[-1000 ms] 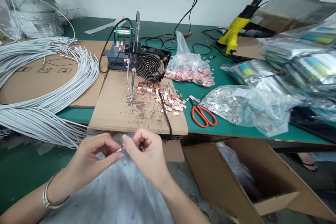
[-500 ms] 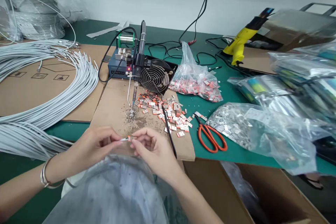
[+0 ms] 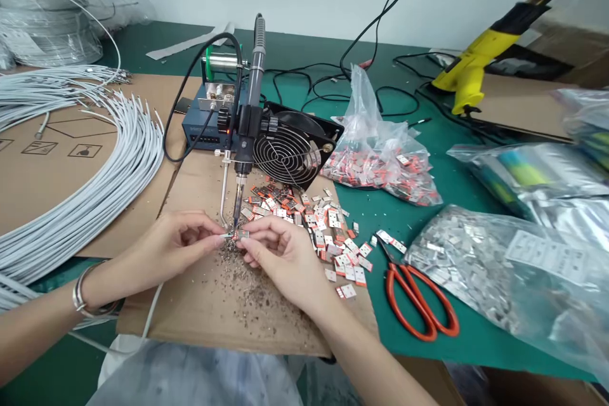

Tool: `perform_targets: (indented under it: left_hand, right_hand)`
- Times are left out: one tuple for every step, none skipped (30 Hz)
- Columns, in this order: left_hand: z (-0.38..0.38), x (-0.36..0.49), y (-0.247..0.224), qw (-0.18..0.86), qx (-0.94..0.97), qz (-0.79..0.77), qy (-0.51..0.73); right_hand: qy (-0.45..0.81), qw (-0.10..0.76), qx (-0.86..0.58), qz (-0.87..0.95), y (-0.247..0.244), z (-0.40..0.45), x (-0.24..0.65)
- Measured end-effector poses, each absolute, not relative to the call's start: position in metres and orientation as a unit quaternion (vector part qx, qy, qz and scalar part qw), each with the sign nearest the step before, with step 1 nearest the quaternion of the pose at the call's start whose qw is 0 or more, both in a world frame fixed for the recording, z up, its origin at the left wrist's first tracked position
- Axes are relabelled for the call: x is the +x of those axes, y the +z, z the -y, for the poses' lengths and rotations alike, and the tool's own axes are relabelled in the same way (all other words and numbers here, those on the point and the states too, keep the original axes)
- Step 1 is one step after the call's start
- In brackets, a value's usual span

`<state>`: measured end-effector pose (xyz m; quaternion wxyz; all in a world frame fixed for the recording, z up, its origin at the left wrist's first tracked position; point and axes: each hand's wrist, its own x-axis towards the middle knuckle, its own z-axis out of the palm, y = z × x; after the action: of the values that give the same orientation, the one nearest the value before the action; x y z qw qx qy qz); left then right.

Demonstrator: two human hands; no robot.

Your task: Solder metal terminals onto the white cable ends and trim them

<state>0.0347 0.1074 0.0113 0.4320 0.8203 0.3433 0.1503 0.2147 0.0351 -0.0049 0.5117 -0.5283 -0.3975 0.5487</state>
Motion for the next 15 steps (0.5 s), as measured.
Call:
perform_targets:
  left_hand:
    - [-0.1073,0.0347,0.0112,0.433,0.818,-0.344,0.156]
    - [-0.1072,0.0346,0.0114,0.434,0.817,-0.345,0.160]
    - [-0.1070,0.0345,0.0118,0.435,0.816,-0.344,0.164]
    - [-0.1068,0.0343,0.0123,0.436,0.815,-0.344,0.165]
    - [-0.1066,0.0343,0.0128,0.437,0.815,-0.343,0.166]
    - [-0.1064,0.0342,0.0132,0.438,0.814,-0.342,0.167]
    - [-0.1063,0.0342,0.0135,0.438,0.814,-0.341,0.168]
    - [-0.1063,0.0342,0.0138,0.439,0.814,-0.340,0.169]
    - [-0.1063,0.0342,0.0141,0.440,0.813,-0.340,0.171]
    - [-0.1065,0.0342,0.0142,0.441,0.813,-0.339,0.171]
    - [-0.1067,0.0341,0.0144,0.441,0.813,-0.339,0.171]
    - [-0.1069,0.0341,0.0146,0.441,0.814,-0.337,0.171]
    - [-0.1070,0.0341,0.0147,0.439,0.816,-0.336,0.171]
    - [-0.1072,0.0340,0.0149,0.437,0.817,-0.334,0.172]
    - [-0.1073,0.0340,0.0149,0.435,0.819,-0.333,0.173]
  right_hand:
    - [0.546,0.512,-0.529,0.400,-0.0054,-0.0349,0.2148]
    - [0.542,0.514,-0.530,0.401,-0.0058,-0.0346,0.2148]
    - [0.539,0.516,-0.529,0.404,-0.0059,-0.0345,0.2148]
    - [0.536,0.519,-0.528,0.405,-0.0058,-0.0344,0.2147]
    - [0.533,0.522,-0.527,0.407,-0.0054,-0.0343,0.2146]
    - [0.531,0.522,-0.527,0.409,-0.0048,-0.0343,0.2144]
    - [0.527,0.525,-0.526,0.412,-0.0041,-0.0344,0.2141]
    - [0.524,0.526,-0.526,0.414,-0.0034,-0.0345,0.2139]
    - [0.521,0.529,-0.525,0.416,-0.0028,-0.0346,0.2136]
    - [0.517,0.533,-0.524,0.417,-0.0023,-0.0348,0.2134]
    - [0.515,0.536,-0.523,0.418,-0.0021,-0.0348,0.2132]
    - [0.512,0.539,-0.520,0.420,-0.0022,-0.0348,0.2132]
    - [0.511,0.541,-0.519,0.421,-0.0024,-0.0347,0.2132]
    - [0.509,0.541,-0.519,0.422,-0.0027,-0.0344,0.2134]
    - [0.506,0.542,-0.520,0.425,-0.0031,-0.0341,0.2136]
